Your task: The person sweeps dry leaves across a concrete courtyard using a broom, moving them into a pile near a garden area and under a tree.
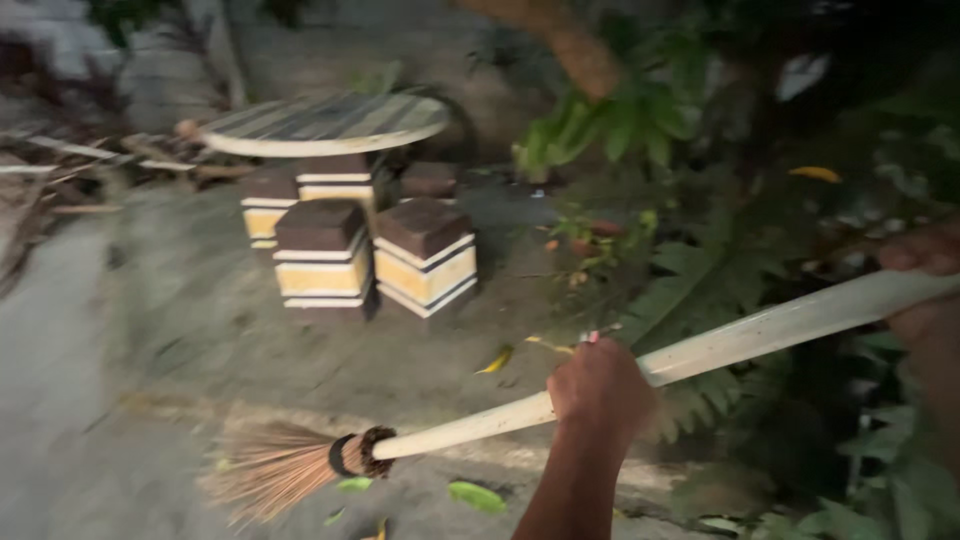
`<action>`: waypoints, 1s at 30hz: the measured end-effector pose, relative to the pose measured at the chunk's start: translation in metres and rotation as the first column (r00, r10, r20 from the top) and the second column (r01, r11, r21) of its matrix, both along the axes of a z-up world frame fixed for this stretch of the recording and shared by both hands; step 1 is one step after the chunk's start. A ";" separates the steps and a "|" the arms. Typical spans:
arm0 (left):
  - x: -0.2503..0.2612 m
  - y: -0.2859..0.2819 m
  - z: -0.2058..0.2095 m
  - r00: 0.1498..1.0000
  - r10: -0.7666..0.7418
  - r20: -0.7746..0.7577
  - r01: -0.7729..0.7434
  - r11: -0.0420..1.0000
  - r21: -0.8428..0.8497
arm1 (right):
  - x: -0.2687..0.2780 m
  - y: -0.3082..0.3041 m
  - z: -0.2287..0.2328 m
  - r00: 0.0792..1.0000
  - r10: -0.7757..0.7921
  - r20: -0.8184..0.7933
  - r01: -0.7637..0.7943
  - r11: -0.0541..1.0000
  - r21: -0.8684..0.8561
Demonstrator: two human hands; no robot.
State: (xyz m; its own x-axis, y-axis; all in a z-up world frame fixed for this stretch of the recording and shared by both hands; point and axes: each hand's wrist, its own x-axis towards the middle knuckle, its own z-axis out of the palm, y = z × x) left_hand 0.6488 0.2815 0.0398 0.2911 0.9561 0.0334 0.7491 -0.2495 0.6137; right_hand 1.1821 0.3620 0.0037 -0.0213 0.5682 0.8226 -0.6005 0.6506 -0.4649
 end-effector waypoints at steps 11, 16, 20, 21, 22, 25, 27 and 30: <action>0.213 0.072 0.037 0.955 -0.297 0.008 0.296 0.954 0.044 | 0.018 -0.075 0.078 0.868 -0.476 -0.143 0.477 0.878 -0.029; 0.301 0.113 0.023 0.937 -0.337 0.090 0.323 0.936 0.140 | 0.011 -0.098 0.113 0.762 -0.642 -0.084 0.646 0.763 0.024; 0.319 0.135 0.003 0.927 -0.313 0.204 0.312 0.949 0.040 | -0.020 -0.082 0.134 0.689 -0.702 -0.179 0.647 0.707 -0.284; 0.324 0.135 0.002 0.929 -0.310 0.200 0.308 0.950 0.041 | -0.021 -0.078 0.145 0.691 -0.699 -0.183 0.643 0.711 -0.285; 0.329 0.133 0.002 0.938 -0.296 0.179 0.304 0.952 -0.020 | -0.021 -0.075 0.152 0.684 -0.707 -0.180 0.645 0.702 -0.303; 0.342 0.122 0.019 0.939 -0.323 0.119 0.333 0.940 -0.075 | -0.010 -0.076 0.159 0.637 -0.751 -0.174 0.693 0.657 -0.297; 0.350 0.112 0.036 0.923 -0.377 0.080 0.382 0.922 -0.061 | 0.007 -0.086 0.162 0.597 -0.780 -0.187 0.733 0.625 -0.268; 0.360 0.099 0.059 0.893 -0.445 0.074 0.446 0.895 -0.001 | 0.031 -0.097 0.169 0.541 -0.819 -0.190 0.775 0.574 -0.265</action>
State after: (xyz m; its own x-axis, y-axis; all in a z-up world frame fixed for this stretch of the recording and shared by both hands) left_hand 1.0083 0.3804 0.0985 0.6840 0.7275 0.0541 0.5170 -0.5358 0.6675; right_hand 1.2128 0.2648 0.1725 0.6971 0.3403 0.6311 0.0275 0.8669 -0.4978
